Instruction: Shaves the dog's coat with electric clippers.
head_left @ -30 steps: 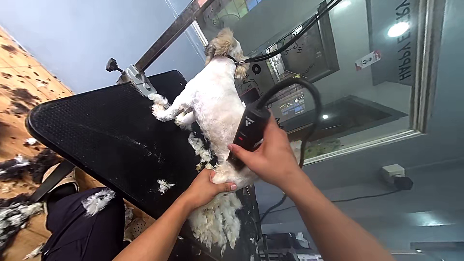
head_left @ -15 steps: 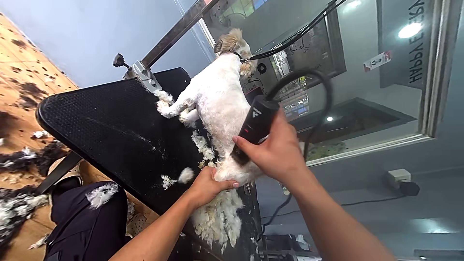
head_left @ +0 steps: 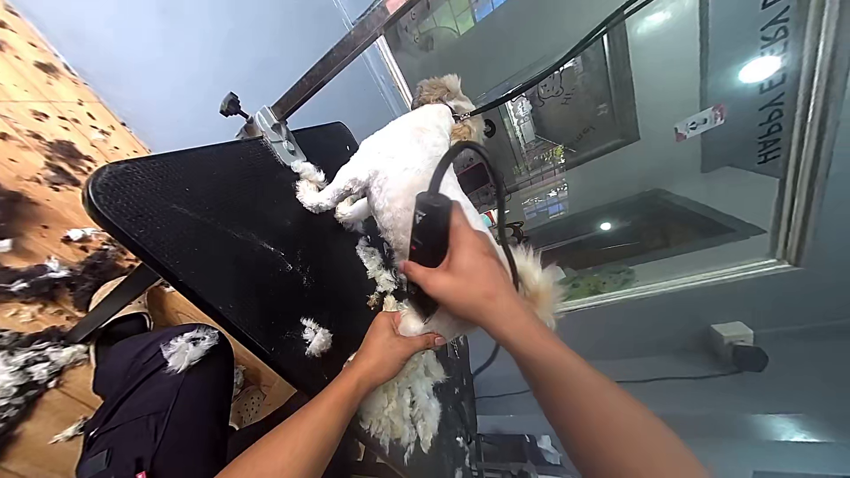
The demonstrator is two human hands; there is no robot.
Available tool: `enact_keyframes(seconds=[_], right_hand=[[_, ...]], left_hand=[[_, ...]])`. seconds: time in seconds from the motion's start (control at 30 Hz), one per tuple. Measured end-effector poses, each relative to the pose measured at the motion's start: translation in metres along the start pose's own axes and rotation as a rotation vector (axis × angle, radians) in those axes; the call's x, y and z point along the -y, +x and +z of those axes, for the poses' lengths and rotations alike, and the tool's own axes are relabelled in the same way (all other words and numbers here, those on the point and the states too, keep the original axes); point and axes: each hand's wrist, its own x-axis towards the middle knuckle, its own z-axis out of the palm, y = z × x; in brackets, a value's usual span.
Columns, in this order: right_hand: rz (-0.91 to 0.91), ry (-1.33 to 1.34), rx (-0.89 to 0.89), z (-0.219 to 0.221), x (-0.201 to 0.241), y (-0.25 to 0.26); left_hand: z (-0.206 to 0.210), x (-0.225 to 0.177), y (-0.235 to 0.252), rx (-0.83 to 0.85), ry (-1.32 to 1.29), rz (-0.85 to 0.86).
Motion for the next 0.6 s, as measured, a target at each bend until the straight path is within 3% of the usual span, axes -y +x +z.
enact_keyframes(seconds=[0.13, 0.27, 0.37, 0.5, 0.6], right_hand=[[-0.052, 0.001, 0.212, 0.006, 0.001, 0.007], [-0.094, 0.011, -0.006, -0.012, 0.001, 0.003], [-0.027, -0.059, 0.035, -0.007, 0.005, -0.002], [-0.08, 0.031, 0.17, 0.006, -0.004, -0.007], [-0.137, 0.197, 0.007, -0.013, -0.012, -0.012]], left_hand=[[0.01, 0.01, -0.002, -0.084, -0.082, 0.047], [0.012, 0.009, -0.005, -0.101, -0.103, 0.016], [0.013, 0.01, -0.004, -0.124, -0.1, 0.021], [0.017, 0.012, -0.003, -0.182, -0.131, 0.088], [0.016, 0.011, -0.005, -0.191, -0.157, 0.079]])
